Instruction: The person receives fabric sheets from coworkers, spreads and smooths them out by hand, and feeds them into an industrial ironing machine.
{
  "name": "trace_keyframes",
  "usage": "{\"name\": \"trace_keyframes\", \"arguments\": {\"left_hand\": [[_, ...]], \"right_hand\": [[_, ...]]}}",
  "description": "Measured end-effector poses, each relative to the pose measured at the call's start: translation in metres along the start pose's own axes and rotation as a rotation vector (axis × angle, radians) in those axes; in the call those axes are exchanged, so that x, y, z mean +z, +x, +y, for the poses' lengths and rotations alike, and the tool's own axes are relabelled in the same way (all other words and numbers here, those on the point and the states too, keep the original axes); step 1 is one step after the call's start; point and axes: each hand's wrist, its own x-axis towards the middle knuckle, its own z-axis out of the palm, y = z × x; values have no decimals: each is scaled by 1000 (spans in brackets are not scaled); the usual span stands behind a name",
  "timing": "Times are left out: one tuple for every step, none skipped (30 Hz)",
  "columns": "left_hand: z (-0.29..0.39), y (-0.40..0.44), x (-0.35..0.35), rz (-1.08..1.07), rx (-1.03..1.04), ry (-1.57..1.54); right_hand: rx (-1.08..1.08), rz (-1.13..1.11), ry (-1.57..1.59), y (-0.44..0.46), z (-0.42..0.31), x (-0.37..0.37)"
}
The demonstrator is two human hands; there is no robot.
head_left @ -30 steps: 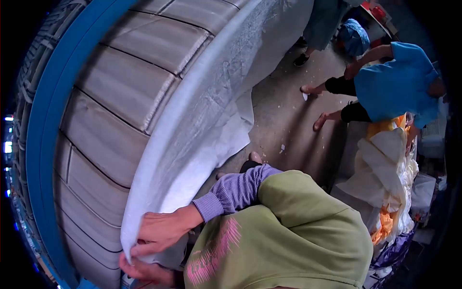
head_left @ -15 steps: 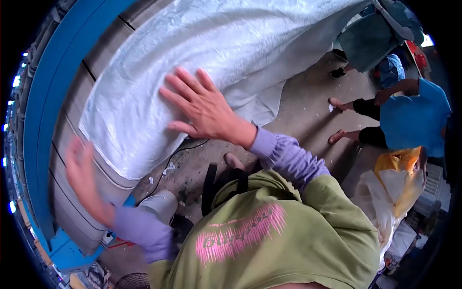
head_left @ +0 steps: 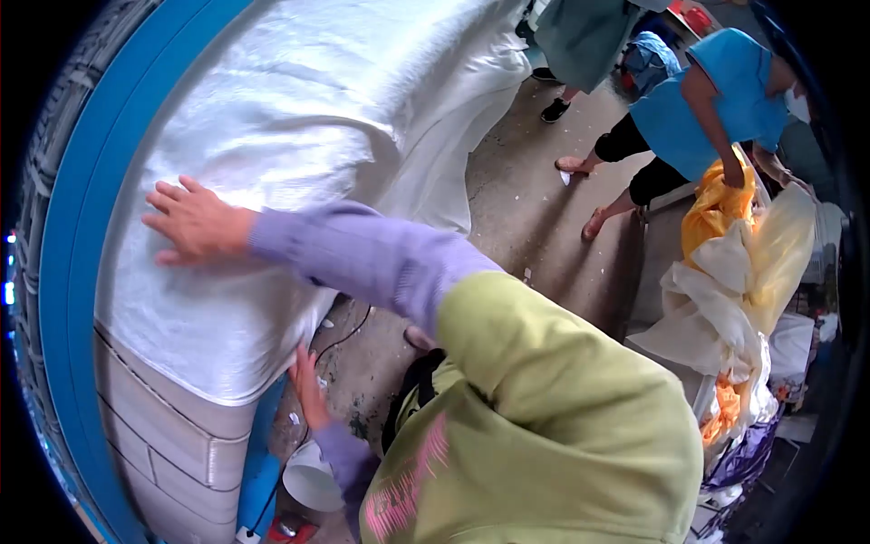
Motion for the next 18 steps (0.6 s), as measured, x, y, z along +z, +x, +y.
{"name": "trace_keyframes", "arguments": {"left_hand": [[9,2,-13,135,-59,-34],[17,-14,-33,277,-114,-72],[24,-36,-55,304,1,-16],[20,-65,-79,412,54,148],[43,-81,-72,389,80,-2],[65,-93,-66,365,108,-146],[76,-89,-67,287,178,-231],[86,-84,-68,204,249,-317],[94,-81,-56,111,271,-317],[86,-70,-51,10,272,-419],[64,-62,-50,-4,192,-404],[46,-50,-47,-20,110,-380],[41,-43,-32,22,-35,-302],[44,-41,-9,118,-125,-110],[46,-39,6,85,-116,-124],[40,-40,18,54,-113,-145],[29,-39,19,25,-117,-215],[31,-41,15,39,-101,-235]], "right_hand": [[-24,105,27,-21,3,-37],[-61,208,56,-50,-2,-80],[1,332,-87,-91,12,-98],[57,468,-267,-141,24,-124],[174,452,-384,-195,47,-150],[331,354,-609,-252,59,-178],[431,311,-724,-327,84,-193],[578,116,-806,-390,81,-220],[763,-65,-853,-460,69,-239],[845,-202,-887,-531,54,-253],[952,-401,-845,-601,32,-263],[1071,-503,-812,-629,9,-275],[1198,-605,-765,-645,-6,-278],[1177,-585,-779,-655,-7,-270],[1160,-569,-801,-667,-4,-264],[1137,-560,-829,-674,-6,-264],[1224,-520,-791,-677,-2,-258],[1308,-471,-746,-653,9,-253]]}}
